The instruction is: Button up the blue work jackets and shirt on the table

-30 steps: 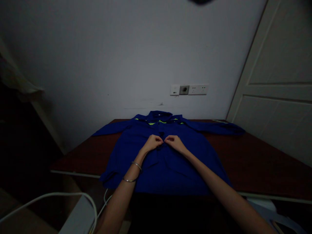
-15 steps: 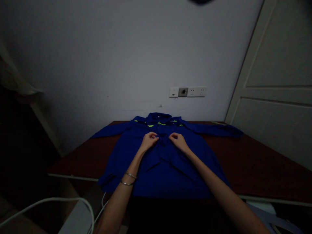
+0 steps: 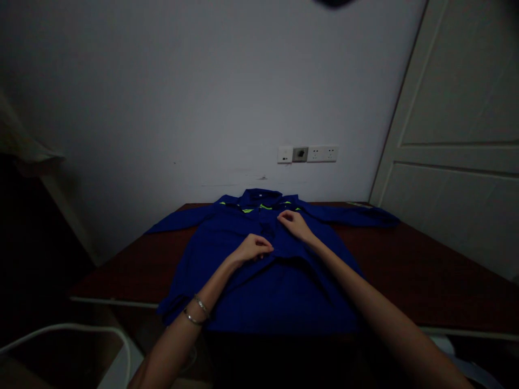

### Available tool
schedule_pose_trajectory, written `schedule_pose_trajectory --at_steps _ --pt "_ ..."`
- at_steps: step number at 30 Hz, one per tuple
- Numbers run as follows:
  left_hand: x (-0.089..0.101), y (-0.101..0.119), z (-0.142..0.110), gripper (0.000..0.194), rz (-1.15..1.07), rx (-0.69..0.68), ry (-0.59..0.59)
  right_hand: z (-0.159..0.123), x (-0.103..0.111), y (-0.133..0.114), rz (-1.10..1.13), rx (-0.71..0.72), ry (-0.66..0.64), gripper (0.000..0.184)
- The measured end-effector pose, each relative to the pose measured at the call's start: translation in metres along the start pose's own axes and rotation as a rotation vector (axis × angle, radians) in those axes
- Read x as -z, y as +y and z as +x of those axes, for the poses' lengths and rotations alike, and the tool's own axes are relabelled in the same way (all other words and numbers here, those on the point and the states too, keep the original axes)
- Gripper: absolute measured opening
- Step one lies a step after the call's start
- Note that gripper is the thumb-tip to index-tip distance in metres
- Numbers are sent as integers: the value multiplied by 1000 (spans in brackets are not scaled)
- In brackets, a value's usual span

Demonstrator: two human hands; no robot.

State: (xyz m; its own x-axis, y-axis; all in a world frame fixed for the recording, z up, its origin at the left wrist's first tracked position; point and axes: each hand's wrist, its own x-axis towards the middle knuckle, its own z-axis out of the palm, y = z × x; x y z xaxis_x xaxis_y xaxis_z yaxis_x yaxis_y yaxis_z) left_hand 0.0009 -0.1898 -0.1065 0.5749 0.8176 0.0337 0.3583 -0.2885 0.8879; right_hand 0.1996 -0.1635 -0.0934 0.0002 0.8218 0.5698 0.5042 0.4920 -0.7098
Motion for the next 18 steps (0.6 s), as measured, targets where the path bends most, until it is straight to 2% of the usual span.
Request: schedule_pose_trajectory --at_steps 2,5,7,11,18 --pt "-1 -1 -1 20 -56 9 31 -9 4 -9 -97 16 -7 21" --pt "0 -1 -5 14 -123 8 78 -32 10 -30 -347 104 64 22" --pt "0 -1 -7 13 -164 7 110 -48 11 -43 -442 182 22 19" --pt "-1 -2 -8 11 -222 12 153 -70 5 -58 -352 210 -241 13" --pt "-6 -2 -9 10 -255 -36 165 -67 -6 -47 -97 6 -260 15"
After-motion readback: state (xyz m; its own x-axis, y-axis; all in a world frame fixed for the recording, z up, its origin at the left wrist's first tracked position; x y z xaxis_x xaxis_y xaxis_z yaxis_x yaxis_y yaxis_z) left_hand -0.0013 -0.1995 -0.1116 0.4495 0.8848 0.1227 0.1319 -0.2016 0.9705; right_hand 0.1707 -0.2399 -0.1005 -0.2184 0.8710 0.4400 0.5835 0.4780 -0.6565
